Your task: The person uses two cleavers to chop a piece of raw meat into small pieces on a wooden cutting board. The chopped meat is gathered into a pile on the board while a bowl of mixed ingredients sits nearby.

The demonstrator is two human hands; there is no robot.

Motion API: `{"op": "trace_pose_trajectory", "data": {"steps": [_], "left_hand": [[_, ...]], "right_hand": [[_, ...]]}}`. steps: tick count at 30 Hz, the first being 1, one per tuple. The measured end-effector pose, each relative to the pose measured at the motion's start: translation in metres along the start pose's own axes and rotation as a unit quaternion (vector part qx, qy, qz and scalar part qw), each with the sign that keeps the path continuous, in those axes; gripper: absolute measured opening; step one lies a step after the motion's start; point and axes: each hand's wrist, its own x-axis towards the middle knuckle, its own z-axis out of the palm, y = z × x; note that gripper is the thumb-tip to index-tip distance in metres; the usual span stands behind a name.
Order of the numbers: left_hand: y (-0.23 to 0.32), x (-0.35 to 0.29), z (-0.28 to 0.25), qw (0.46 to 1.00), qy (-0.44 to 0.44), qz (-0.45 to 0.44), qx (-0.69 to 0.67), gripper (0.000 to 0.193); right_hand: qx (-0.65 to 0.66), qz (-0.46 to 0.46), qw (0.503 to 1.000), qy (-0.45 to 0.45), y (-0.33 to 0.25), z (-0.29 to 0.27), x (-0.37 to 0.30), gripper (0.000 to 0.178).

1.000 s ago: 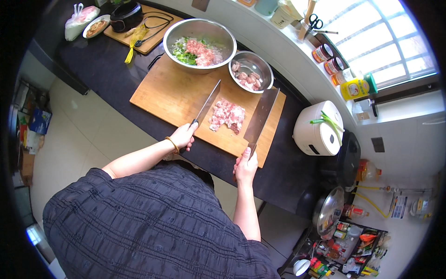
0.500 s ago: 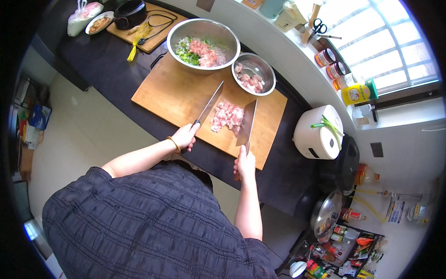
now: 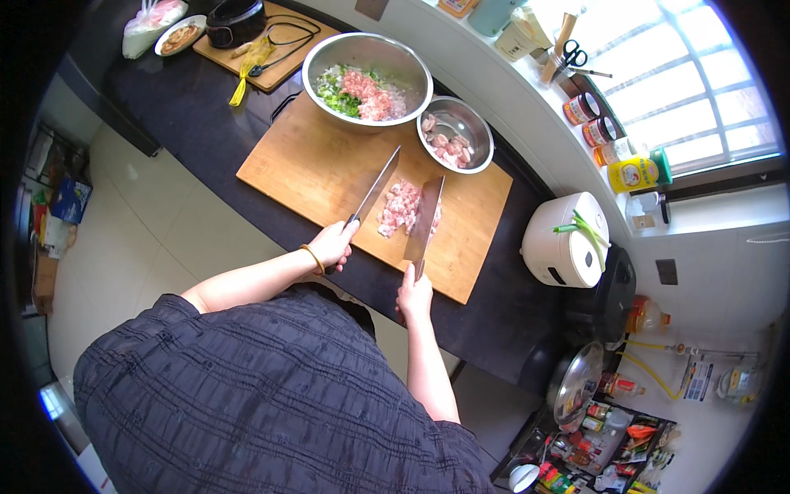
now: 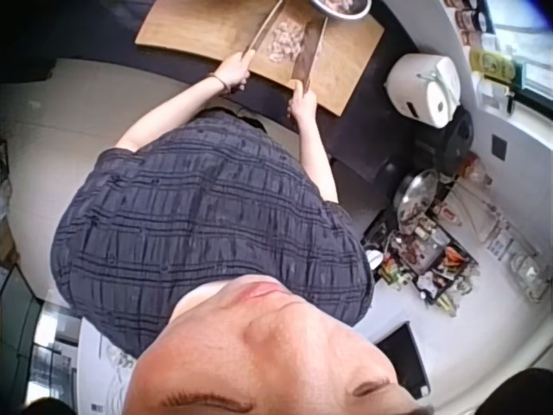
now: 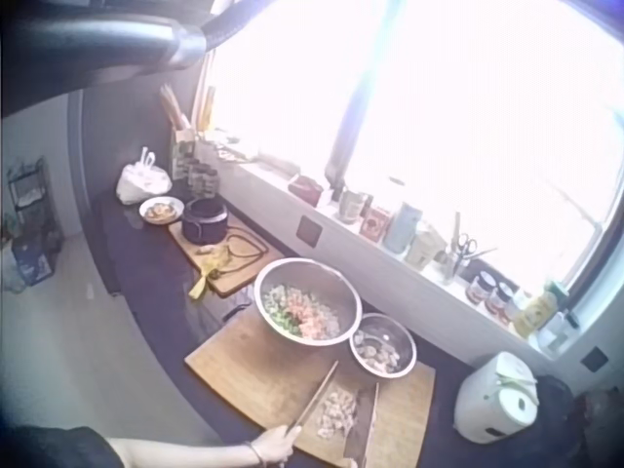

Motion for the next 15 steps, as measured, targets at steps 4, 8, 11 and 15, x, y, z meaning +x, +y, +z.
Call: {"op": "trace_pose_trajectory", "data": {"steps": [4, 8, 11, 15], "left_hand": [[-0.006, 0.003, -0.010, 1.000, 0.004, 0.003, 0.004, 0.043], [-0.002, 0.003, -0.011, 1.000, 0.012, 0.001, 0.009, 0.043], [-0.007, 0.006, -0.017, 1.000, 0.022, 0.003, 0.013, 0.043], [-0.008, 0.006, -0.016, 1.000, 0.009, -0.005, 0.001, 0.042]], "right_hand": [[0.041, -0.017, 0.999, -0.025, -0.021, -0.017, -0.006, 0.040], [-0.010, -0.040, 0.999, -0.003, 0.010, 0.013, 0.009, 0.039], [0.043, 0.025, 0.998, -0.049, -0.018, -0.008, 0.009, 0.036], [0.047, -0.076, 0.996, 0.008, -0.012, 0.008, 0.000, 0.039]]}}
